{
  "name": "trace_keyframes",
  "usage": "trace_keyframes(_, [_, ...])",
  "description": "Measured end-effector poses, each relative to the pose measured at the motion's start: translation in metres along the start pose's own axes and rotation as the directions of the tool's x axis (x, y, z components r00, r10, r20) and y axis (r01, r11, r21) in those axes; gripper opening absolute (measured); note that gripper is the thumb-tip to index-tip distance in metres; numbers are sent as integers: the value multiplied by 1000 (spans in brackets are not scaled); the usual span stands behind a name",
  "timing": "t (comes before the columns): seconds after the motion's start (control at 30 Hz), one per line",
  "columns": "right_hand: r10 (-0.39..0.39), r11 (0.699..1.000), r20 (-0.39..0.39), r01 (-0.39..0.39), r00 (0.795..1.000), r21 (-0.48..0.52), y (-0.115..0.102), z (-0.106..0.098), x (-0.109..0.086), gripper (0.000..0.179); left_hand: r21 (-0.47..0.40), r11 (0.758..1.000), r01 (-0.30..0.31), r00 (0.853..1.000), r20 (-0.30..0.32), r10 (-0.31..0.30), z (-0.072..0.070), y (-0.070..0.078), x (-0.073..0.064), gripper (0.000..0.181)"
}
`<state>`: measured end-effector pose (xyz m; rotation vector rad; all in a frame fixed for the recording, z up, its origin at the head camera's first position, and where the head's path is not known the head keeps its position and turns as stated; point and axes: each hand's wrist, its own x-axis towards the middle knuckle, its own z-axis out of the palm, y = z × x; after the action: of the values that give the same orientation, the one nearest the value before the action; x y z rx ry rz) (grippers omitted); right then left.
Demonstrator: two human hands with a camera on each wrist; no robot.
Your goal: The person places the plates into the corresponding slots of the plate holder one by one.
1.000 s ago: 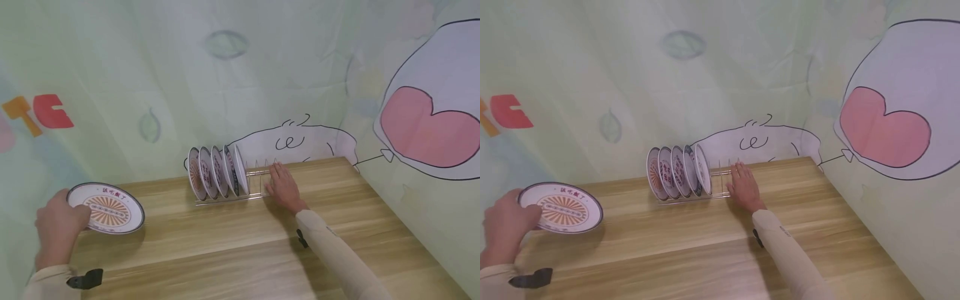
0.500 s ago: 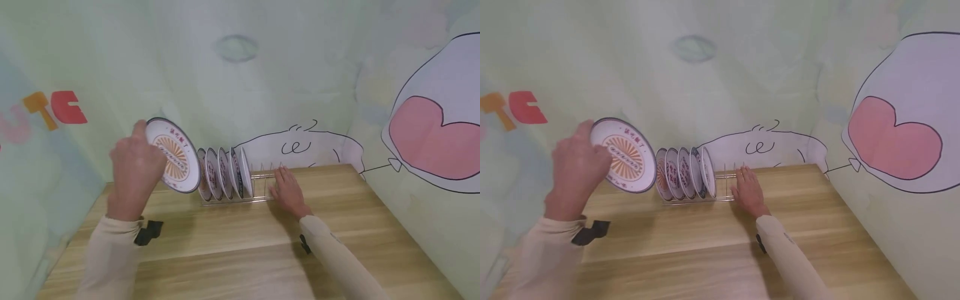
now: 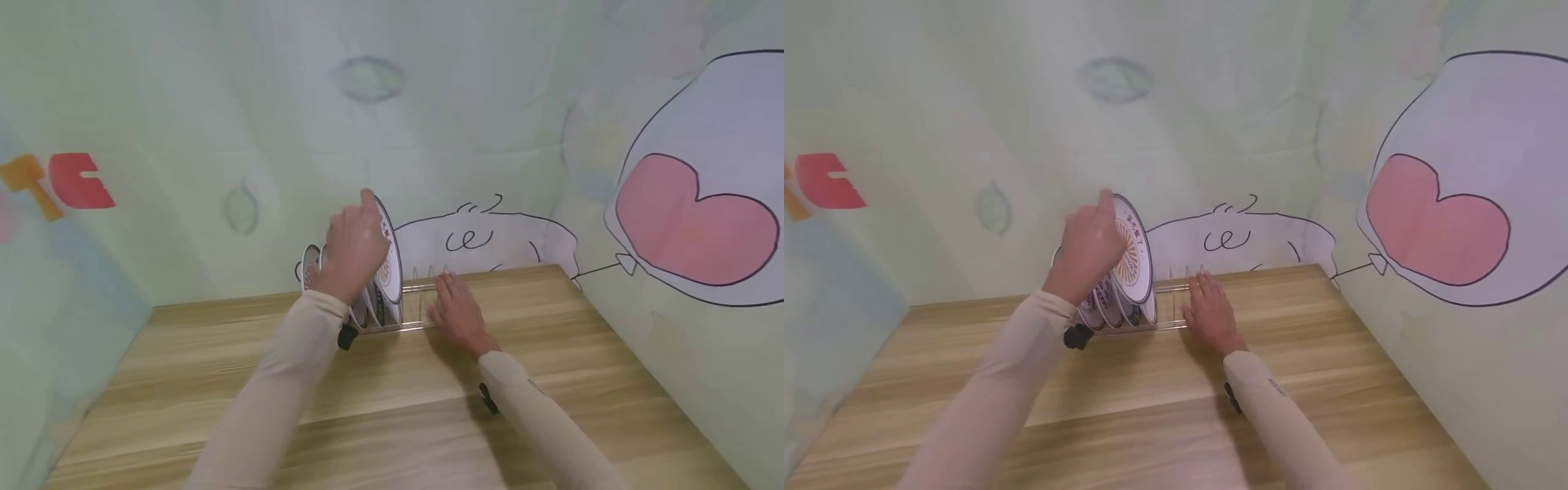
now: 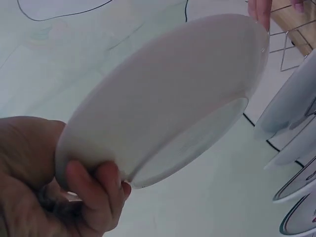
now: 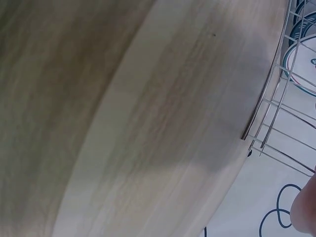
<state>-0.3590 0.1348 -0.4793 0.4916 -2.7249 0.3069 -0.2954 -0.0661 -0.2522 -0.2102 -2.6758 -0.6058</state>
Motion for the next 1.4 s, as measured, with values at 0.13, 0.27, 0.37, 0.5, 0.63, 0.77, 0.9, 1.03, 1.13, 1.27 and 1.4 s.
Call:
trace_keyframes(0.13, [-5, 1000, -11, 5, 1000, 1, -1, -1, -1, 65, 53, 998, -32, 999, 25, 31, 23, 10, 11, 42])
trace_keyframes(0.27, [-15, 1000, -35, 14, 999, -17, 0, -1, -2, 65, 96, 995, -38, 998, 47, 34, 41, 18, 19, 49])
trace_keyframes(0.37, [-12, 999, -32, 11, 999, -34, 0, 0, 0, 66, 127, 991, -35, 998, 50, 28, 55, 19, 24, 53])
trace_keyframes(0.5, [-10, 999, -7, 10, 1000, -50, 0, 0, 2, 66, 183, 982, -43, 998, 52, 34, 72, 17, 27, 54])
trace_keyframes(0.63, [-10, 999, 11, 11, 1000, -45, -2, -2, 3, 67, 242, 969, -57, 998, 50, 46, 84, 14, 29, 52])
trace_keyframes(0.77, [8, 999, 25, -7, 1000, -53, -2, -3, 3, 67, 269, 961, -65, 997, 45, 55, 95, 12, 31, 50])
trace_keyframes(0.9, [17, 998, 31, -15, 999, -54, 0, -2, 1, 67, 272, 961, -59, 998, 49, 47, 108, 9, 32, 51])
trace_keyframes(1.03, [11, 999, 18, -10, 1000, -51, 0, -2, 0, 67, 288, 957, -40, 999, 46, 28, 122, 7, 34, 51])
trace_keyframes(1.13, [8, 999, 13, -7, 1000, -49, -1, -2, 0, 67, 314, 949, -38, 998, 62, 19, 132, 6, 34, 52])
trace_keyframes(1.27, [10, 999, 26, -9, 1000, -44, -2, -3, 0, 67, 317, 948, -29, 997, 82, 3, 142, 5, 34, 55])
trace_keyframes(1.4, [19, 999, 40, -17, 999, -47, -2, -4, 0, 67, 312, 950, -8, 995, 97, -24, 150, 6, 33, 61])
